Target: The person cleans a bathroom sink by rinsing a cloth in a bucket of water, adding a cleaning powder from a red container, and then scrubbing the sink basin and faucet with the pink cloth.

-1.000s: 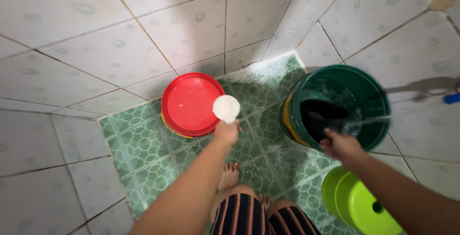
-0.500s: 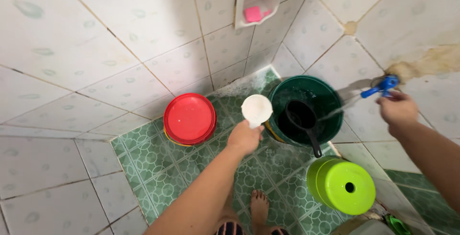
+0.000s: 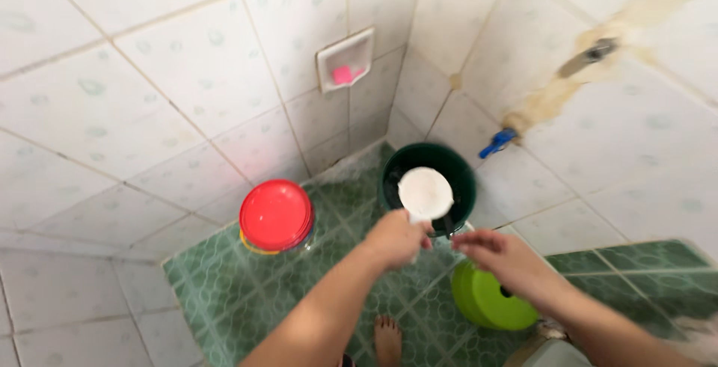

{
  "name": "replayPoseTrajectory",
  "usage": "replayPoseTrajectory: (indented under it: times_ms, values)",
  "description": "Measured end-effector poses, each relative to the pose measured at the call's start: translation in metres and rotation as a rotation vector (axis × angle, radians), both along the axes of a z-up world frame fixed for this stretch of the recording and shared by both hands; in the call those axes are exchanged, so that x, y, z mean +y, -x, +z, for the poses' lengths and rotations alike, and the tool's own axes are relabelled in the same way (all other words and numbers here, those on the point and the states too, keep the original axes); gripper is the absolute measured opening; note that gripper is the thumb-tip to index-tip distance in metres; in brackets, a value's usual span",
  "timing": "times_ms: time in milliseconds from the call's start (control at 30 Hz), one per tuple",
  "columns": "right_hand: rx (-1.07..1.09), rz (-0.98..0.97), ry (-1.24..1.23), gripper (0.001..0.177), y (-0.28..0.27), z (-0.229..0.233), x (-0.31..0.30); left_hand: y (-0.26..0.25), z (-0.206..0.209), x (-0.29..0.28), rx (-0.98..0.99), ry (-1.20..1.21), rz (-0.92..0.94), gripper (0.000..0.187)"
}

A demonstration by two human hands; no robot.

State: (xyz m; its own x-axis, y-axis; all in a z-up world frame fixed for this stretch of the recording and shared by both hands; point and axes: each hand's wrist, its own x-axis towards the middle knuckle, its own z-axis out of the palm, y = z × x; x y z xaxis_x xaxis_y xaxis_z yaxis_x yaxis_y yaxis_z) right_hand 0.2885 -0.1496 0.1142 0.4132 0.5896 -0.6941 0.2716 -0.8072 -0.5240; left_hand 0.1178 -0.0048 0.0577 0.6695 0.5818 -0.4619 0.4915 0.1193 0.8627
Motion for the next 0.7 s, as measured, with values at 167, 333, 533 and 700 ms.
replayPoseTrajectory:
  times_ms: [167,333,533,700]
  values:
    - [0.127,-0.312,-0.264,0.035,0.028,0.046,-0.08,0.012,0.058,-0.07,-0.146,0.143,-0.175,0.024]
    - [0.157,-0.577,-0.43,0.038,0.051,0.063,-0.161,0.025,0.089,-0.131,-0.189,0.058,-0.442,0.026]
    - [0.026,-0.915,-0.461,0.041,0.113,0.107,-0.255,0.044,0.128,-0.216,-0.142,0.217,-0.63,0.028]
    - [-0.026,-1.132,-0.57,0.045,0.147,0.129,-0.346,0.035,0.16,-0.296,-0.103,0.188,-0.799,0.026]
